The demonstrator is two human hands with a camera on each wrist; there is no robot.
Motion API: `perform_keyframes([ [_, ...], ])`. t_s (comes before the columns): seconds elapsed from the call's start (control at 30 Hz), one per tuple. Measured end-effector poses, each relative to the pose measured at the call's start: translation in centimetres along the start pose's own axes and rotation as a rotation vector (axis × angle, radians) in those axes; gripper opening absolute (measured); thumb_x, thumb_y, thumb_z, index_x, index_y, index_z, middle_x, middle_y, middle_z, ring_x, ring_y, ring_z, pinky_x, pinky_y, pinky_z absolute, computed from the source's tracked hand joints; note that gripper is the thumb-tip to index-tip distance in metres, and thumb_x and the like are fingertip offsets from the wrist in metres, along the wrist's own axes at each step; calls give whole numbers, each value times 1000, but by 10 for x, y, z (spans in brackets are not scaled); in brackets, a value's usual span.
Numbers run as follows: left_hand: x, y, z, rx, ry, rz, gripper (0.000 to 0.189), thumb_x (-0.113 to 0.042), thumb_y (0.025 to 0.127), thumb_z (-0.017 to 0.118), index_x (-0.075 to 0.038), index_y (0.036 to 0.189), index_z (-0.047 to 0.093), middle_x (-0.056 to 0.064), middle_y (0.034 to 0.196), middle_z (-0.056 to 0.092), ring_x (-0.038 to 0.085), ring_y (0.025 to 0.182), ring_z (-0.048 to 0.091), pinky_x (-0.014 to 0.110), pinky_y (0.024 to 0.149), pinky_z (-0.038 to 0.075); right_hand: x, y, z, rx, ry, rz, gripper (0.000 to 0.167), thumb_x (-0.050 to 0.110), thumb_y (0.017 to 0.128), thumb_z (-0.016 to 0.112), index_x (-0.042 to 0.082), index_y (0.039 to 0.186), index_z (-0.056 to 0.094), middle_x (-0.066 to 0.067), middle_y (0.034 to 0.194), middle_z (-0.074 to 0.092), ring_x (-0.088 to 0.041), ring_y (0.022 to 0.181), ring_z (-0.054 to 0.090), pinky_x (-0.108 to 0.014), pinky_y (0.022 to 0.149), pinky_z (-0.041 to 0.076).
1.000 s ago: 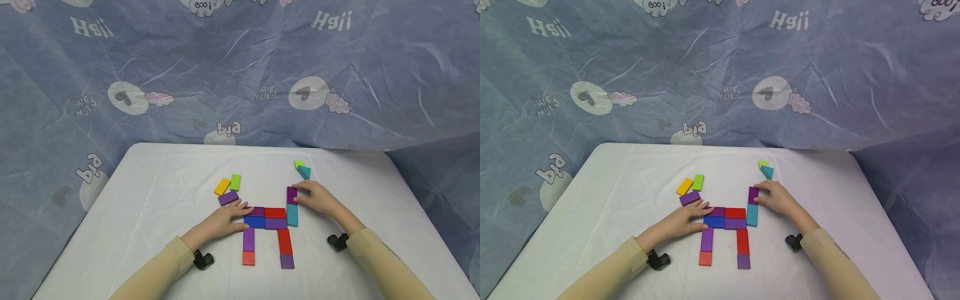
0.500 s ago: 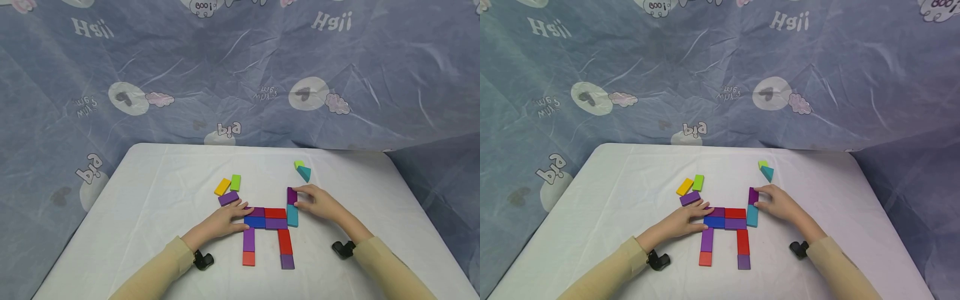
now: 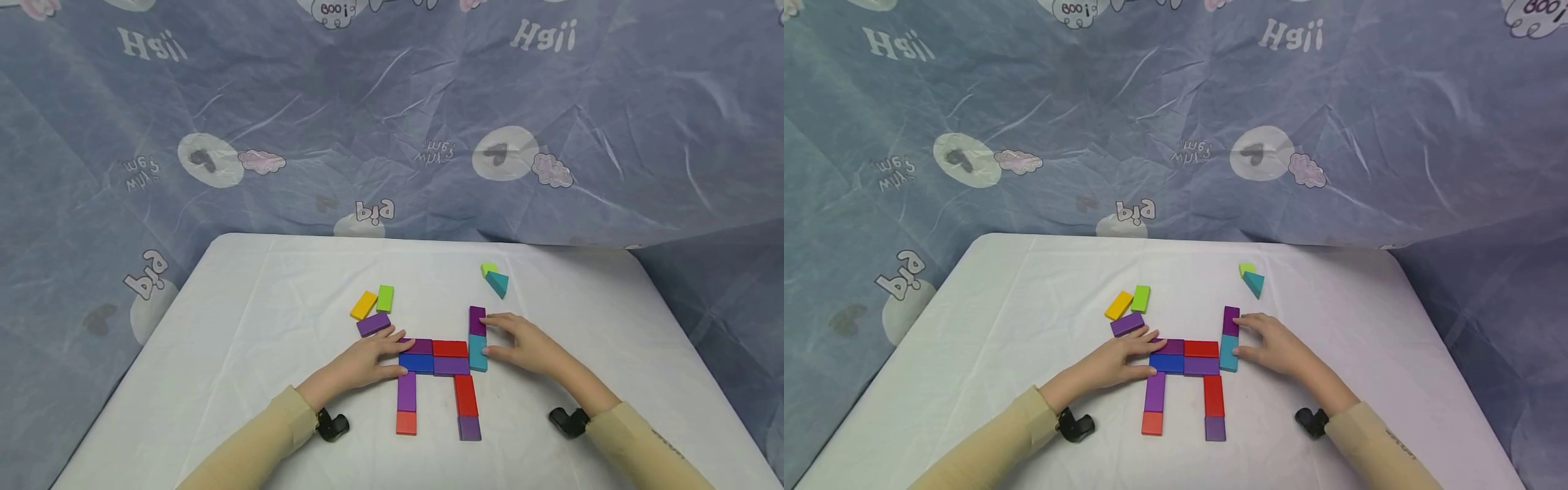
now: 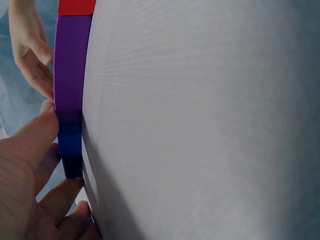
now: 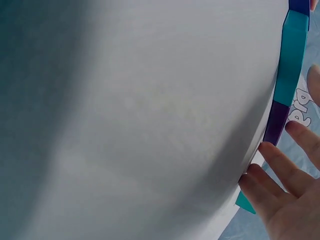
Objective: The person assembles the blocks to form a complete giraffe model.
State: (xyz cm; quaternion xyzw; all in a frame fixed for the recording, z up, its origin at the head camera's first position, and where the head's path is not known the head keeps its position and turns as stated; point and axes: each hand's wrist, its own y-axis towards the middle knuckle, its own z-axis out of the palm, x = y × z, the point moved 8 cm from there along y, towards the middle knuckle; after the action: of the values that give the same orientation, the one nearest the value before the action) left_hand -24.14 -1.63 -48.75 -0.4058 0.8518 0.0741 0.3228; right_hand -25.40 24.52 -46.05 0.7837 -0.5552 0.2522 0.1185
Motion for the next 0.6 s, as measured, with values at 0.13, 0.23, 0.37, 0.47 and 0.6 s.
perform_keyframes([
  [0.13, -1, 0, -1, -7, 4, 10, 58, -41, 94, 65, -25, 147, 47, 0, 156, 40, 26, 152, 22, 52, 118, 30, 3, 2, -3, -39, -24, -1, 59, 34, 87, 74, 5, 136, 58, -23, 137, 54, -43, 128, 50, -60, 102, 46],
  [0.23, -1, 0, -1, -9, 13, 8, 58, -42, 93, 65, -25, 147, 48, 1, 156, 41, 27, 152, 23, 52, 118, 30, 5, 7, -7, -79, -40, 11, 55, 32, 88, 74, 4, 133, 60, -22, 133, 57, -41, 123, 53, -57, 99, 49],
  [0.37, -2, -1, -1, -10, 20, -3, 58, -42, 93, 65, -26, 147, 48, 0, 156, 41, 26, 152, 23, 52, 118, 31, 13, 18, -13, -119, -42, 22, 50, 30, 89, 72, 4, 130, 62, -20, 129, 60, -38, 119, 56, -56, 98, 50],
  [0.47, -2, -1, -1, -10, 18, -5, 58, -42, 93, 65, -26, 147, 48, 0, 156, 41, 25, 152, 23, 52, 118, 31, 23, 32, -16, -131, -42, 2, 48, 30, 90, 72, 4, 129, 63, -19, 127, 61, -37, 118, 57, -55, 99, 50],
  [0.6, -1, 0, -2, -6, 18, -5, 58, -41, 94, 65, -26, 147, 47, 0, 157, 40, 26, 152, 22, 52, 118, 31, 37, 53, -15, -124, -20, -26, 48, 31, 90, 72, 5, 130, 63, -18, 128, 61, -36, 116, 59, -53, 97, 52],
])
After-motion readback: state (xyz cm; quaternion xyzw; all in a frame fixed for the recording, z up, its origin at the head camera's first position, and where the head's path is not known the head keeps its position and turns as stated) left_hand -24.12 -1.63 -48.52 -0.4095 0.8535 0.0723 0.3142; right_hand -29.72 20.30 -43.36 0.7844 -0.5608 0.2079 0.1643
